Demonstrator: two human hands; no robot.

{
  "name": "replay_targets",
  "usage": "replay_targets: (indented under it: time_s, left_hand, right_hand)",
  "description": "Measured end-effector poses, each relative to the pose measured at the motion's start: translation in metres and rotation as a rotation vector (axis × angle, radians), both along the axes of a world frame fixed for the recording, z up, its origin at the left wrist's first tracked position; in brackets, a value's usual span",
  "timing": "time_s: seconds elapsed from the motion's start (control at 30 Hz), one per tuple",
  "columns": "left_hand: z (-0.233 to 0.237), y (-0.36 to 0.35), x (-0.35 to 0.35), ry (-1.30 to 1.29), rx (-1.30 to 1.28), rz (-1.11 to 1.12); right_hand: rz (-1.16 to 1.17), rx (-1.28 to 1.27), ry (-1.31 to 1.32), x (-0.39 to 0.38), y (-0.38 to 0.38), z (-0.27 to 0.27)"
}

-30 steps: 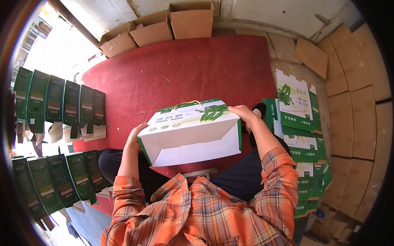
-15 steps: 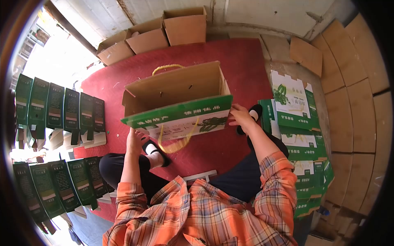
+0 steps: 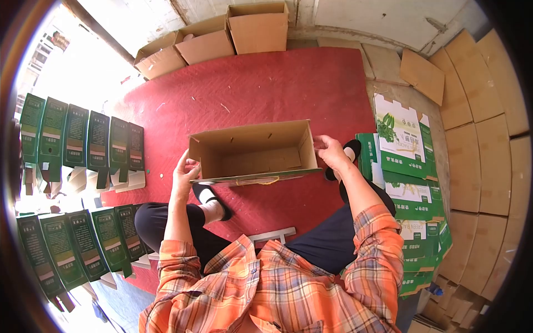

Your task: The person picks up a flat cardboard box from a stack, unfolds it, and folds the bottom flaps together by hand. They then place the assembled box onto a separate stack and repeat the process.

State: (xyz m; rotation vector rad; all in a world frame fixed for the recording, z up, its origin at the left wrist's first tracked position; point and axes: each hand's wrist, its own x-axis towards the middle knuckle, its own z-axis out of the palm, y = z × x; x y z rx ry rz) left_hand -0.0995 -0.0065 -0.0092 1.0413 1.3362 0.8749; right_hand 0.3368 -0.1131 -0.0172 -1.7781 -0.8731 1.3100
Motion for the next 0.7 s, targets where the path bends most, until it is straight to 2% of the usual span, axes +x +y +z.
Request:
replay_targets:
  time_s: [0.07,0.1,0.13,0.2,0.27,0.33,0.37,0.43,0.5,0.6,0.67,0.7]
  left_hand:
    - [-0.009,0.002,-0.007,-0.029,0.028,-0.185]
    - [-0.009,0.0,-0.008,0.082,0.04,-0.22]
    - [-0.009,-0.001,-0.009,0.081,0.038,-0.221]
    - [-0.007,-0.003,-0.01,0.281,0.109,-0.423]
    - [-0.003,-0.002,-0.01,0.296,0.086,-0.455]
    - [0.003,0.003,-0.009,0.228,-0.115,-0.497]
    - [0.006,0.005,-0.008,0.228,-0.127,-0.509]
    - [0.015,0.006,-0.001,0.171,-0.211,-0.475]
    - [0.022,0.006,0.004,0.114,-0.296,-0.438]
    - [0.02,0.002,0.007,0.211,-0.305,-0.5]
    - [0.01,-0.002,0.006,0.476,-0.083,-0.6]
    - [0.019,-0.005,0.01,0.525,-0.077,-0.637]
  right_hand:
    - [-0.022,-0.04,0.016,-0.003,0.001,0.014]
    - [-0.007,-0.052,0.055,-0.003,0.001,0.019]
    - [0.008,-0.064,0.094,-0.004,0.0,0.02]
    - [0.041,-0.084,0.115,-0.007,0.0,0.019]
    - [0.074,-0.104,0.136,-0.005,-0.001,0.017]
    - [0.154,-0.124,0.132,-0.002,0.003,0.013]
    - [0.153,-0.124,0.132,-0.002,0.004,0.011]
    - [0.139,-0.14,0.238,-0.001,0.006,0.008]
    - [0.158,-0.161,0.231,-0.004,0.007,0.005]
    - [0.178,-0.192,0.247,-0.007,0.009,0.006]
    - [0.176,-0.199,0.268,-0.008,0.009,0.009]
    - [0.196,-0.219,0.233,-0.01,0.009,0.013]
